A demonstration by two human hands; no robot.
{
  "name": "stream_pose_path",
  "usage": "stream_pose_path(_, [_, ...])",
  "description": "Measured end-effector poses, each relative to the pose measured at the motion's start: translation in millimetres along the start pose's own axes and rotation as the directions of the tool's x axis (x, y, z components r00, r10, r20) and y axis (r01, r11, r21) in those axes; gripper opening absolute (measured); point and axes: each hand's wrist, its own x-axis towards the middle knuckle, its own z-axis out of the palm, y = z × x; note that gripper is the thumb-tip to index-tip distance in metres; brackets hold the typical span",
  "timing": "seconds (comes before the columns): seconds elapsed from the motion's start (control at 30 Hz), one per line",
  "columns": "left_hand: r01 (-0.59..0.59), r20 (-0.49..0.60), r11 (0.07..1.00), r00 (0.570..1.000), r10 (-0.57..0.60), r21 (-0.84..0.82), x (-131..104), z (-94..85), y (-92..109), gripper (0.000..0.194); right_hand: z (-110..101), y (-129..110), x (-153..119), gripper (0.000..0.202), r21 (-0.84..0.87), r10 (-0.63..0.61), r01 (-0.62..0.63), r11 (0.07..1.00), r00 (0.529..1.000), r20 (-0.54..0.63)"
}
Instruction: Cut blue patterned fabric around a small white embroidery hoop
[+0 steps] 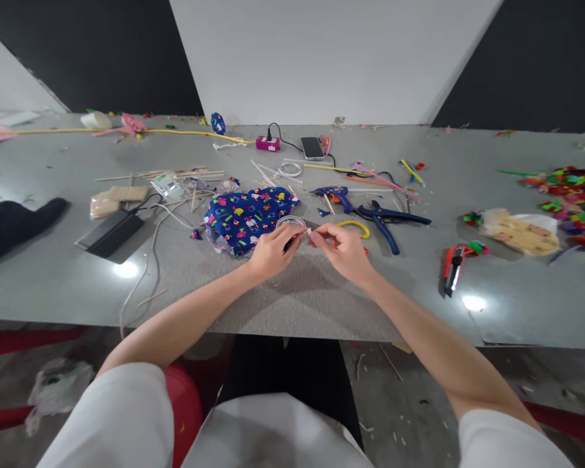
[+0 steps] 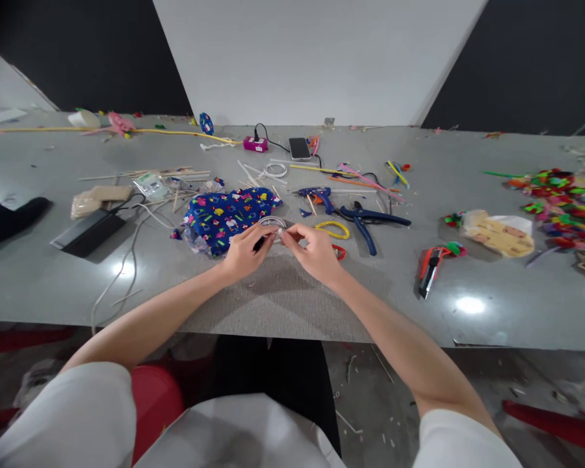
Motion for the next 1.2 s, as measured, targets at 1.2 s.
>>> stream_pose_path(1.2, [0.060, 0.070, 0.993, 0.996, -0.052, -0.106, -1, 1.7, -3, 0.022, 4, 20, 3, 0.041, -0.119, -0.040, 0.029, 0.992, 0.996, -0.086])
